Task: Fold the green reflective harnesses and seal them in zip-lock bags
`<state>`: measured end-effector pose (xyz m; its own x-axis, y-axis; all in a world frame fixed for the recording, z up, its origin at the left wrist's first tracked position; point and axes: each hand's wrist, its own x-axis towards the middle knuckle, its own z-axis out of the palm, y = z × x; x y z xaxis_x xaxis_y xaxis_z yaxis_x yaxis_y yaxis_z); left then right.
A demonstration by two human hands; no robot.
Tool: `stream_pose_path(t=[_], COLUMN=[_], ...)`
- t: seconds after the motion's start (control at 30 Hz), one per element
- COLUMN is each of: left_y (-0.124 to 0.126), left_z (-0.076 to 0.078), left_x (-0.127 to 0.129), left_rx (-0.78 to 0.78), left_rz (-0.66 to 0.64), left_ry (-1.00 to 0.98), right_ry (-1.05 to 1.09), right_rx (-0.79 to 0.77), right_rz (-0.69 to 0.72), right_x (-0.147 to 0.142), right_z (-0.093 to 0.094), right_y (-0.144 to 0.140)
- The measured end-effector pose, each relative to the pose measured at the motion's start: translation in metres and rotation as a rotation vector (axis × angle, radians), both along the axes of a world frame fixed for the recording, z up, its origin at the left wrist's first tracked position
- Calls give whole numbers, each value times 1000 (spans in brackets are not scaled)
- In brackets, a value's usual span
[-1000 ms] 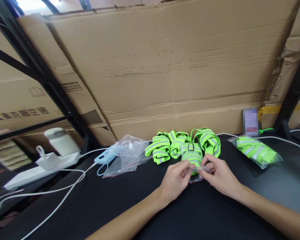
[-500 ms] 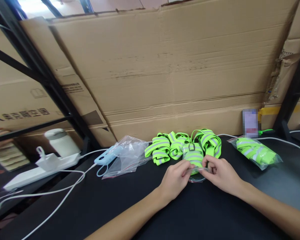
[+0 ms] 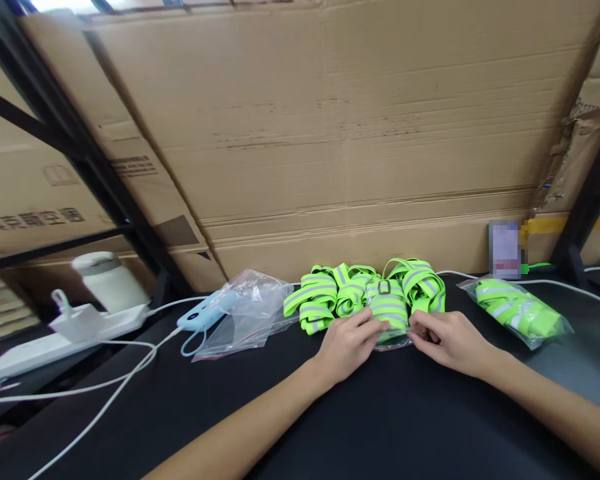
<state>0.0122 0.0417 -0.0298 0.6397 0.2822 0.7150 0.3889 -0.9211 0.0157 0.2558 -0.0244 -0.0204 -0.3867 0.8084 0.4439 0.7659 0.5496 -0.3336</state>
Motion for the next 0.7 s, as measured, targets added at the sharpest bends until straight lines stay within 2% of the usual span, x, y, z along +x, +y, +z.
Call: stream_pose_path(t=[0.07, 0.23, 0.4, 0.57, 0.7], left_y=[-3, -9, -9, -11, -14], left_z=[3, 9, 8, 4, 4], left_x=[-1, 0, 2, 8, 9], left_rx=[42, -16, -25, 35, 98], left_rz=[-2, -87, -135, -150, -143], left_ry=[14, -5, -63, -121, -91], right_ry=[-8, 50, 78, 94, 117], right_rx=[13, 7, 35, 110, 105], right_rz=[-2, -24, -62, -121, -164], right_x=[-1, -4, -10, -19, -23], right_z=[-3, -9, -12, -17, -21], right_y=[0, -2, -3, -3, -3])
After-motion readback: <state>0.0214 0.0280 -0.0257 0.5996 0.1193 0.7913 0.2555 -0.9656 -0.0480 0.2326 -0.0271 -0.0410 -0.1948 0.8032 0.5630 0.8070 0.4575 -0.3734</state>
